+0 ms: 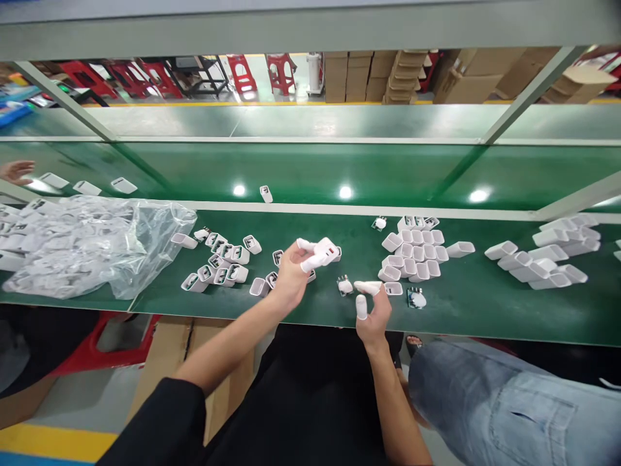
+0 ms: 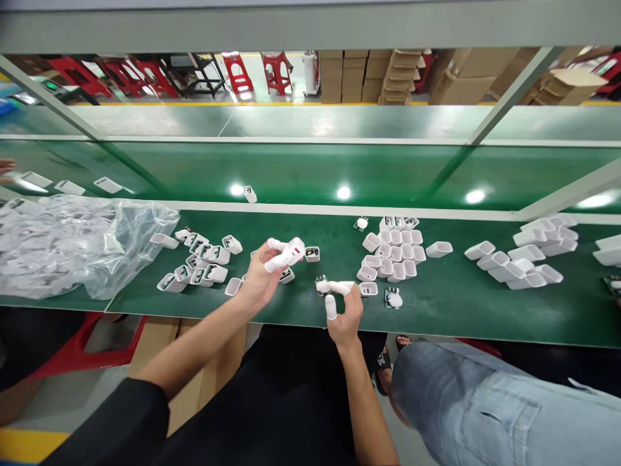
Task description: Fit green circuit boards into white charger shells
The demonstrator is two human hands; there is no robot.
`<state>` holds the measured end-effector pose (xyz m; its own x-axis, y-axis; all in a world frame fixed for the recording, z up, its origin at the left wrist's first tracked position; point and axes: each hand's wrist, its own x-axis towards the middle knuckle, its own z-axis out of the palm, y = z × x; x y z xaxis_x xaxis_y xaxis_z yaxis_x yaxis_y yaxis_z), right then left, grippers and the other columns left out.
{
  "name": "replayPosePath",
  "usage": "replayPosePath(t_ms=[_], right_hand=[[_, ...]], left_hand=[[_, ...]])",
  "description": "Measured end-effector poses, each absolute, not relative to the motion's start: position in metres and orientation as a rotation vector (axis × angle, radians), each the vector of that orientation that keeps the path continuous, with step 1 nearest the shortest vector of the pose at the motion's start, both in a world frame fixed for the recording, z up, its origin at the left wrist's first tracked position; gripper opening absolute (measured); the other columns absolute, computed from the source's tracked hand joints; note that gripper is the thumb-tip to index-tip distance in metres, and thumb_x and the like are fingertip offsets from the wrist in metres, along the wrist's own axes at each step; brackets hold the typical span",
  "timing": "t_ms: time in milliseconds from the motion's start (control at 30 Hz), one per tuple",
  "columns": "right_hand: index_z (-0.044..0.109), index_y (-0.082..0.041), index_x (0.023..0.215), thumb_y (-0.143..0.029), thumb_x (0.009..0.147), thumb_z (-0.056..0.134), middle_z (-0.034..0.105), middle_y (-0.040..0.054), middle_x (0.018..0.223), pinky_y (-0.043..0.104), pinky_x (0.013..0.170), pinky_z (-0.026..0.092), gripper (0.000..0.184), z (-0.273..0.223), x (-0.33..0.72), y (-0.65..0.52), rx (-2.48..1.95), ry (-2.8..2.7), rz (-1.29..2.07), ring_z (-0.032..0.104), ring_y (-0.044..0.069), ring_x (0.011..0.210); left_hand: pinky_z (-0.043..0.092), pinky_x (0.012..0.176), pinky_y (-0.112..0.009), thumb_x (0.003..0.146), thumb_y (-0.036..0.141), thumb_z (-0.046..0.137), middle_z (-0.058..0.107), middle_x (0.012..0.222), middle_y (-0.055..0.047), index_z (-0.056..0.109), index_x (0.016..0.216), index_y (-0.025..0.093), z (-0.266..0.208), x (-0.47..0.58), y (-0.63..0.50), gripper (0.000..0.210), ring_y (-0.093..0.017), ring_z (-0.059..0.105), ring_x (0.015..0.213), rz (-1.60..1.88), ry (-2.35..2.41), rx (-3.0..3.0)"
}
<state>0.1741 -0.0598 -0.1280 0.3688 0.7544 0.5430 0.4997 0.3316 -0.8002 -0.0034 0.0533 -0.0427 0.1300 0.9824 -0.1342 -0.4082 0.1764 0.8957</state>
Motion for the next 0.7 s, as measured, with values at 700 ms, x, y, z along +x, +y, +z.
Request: replayPosePath(t_ms=[700], right_hand=[[0.078, -0.024, 0.126, -0.035, 0.113, 0.063, 0.073, 0.0076, 0.107, 0.042, 0.086, 0.059, 0.023, -0.154, 0.174, -0.065, -1.36, -1.514, 0.142, 0.068, 0.026, 0.099]], left_hand=[[0.053, 0.117, -0.053, 0.08, 0.019, 0.086, 0.066, 0.144, -0.022, 0.063, 0.103, 0.02, -0.072, 0.022, 0.315, 0.032, -0.04, 0.058, 0.139, 0.839, 1.462, 2.108]])
